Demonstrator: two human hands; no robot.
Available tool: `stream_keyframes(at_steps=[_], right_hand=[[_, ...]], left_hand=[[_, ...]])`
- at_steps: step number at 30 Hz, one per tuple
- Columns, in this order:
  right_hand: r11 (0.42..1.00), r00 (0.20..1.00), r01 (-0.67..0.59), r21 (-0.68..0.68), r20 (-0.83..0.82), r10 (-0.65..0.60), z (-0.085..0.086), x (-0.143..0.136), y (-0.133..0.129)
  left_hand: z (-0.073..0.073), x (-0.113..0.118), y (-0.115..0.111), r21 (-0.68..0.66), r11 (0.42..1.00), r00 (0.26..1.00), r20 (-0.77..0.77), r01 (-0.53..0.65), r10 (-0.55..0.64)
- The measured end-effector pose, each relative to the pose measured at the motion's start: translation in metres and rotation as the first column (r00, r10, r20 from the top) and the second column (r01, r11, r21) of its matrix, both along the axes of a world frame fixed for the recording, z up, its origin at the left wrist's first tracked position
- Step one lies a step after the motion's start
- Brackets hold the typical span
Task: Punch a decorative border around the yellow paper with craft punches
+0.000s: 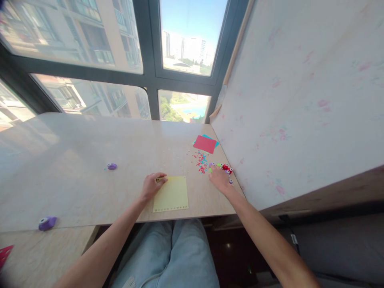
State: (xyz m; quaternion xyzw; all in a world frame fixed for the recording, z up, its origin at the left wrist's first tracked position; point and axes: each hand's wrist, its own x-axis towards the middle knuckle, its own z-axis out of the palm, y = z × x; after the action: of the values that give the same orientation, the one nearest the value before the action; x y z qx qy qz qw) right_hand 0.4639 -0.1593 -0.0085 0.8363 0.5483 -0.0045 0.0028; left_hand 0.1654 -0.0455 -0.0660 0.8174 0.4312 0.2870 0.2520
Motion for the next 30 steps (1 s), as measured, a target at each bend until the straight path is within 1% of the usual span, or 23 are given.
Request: stream_keyframes(at_steps=[4,10,12,15,17,19,21,23,26,30], right_hand=[[1.0,0.999,0.001,-0.015,0.032,0.0,0.0,0.003,0.0],[0.999,0.997,-0.037,-0.027,0.06,0.038,0.001,0.002,-0.001],[0.997,0.994,-0.069,-0.038,0.083,0.072,0.003,0.0,-0.005],[0.983,0.975,-0.168,-0.076,0.134,0.177,0.006,-0.005,-0.011],[0.979,0.968,-0.191,-0.068,0.154,0.199,0.007,-0.008,-0.014],[0.99,0.977,-0.14,-0.017,0.158,0.141,0.006,-0.01,-0.014],[0.998,0.988,-0.052,0.031,0.148,0.047,0.005,-0.01,-0.01],[1.0,0.991,0.016,0.023,0.135,-0.019,0.004,-0.01,-0.005],[0.998,0.991,0.059,-0.022,0.123,-0.056,0.003,-0.009,0.003],[0.999,0.995,0.051,-0.015,0.085,-0.049,0.002,-0.007,0.005]], left_hand=[[0.0,0.0,0.0,0.012,1.0,1.0,0.006,0.009,-0.009],[0.0,0.0,0.0,0.02,1.0,1.0,0.011,-0.002,0.002],[0.001,0.0,0.0,0.024,1.0,1.0,0.015,0.004,-0.004],[0.002,0.0,0.0,0.024,1.0,1.0,0.014,0.005,-0.005],[0.002,0.0,0.0,0.02,1.0,1.0,0.013,0.0,0.0],[0.003,0.001,0.0,0.015,1.0,1.0,0.014,-0.005,0.005],[0.004,0.001,0.0,0.009,1.0,1.0,0.011,-0.009,0.009],[0.004,0.001,-0.001,0.002,1.0,1.0,0.006,-0.011,0.011],[0.005,0.001,-0.001,0.0,1.0,1.0,0.004,-0.012,0.012],[0.006,0.001,-0.002,0.001,1.0,1.0,0.009,-0.009,0.009]])
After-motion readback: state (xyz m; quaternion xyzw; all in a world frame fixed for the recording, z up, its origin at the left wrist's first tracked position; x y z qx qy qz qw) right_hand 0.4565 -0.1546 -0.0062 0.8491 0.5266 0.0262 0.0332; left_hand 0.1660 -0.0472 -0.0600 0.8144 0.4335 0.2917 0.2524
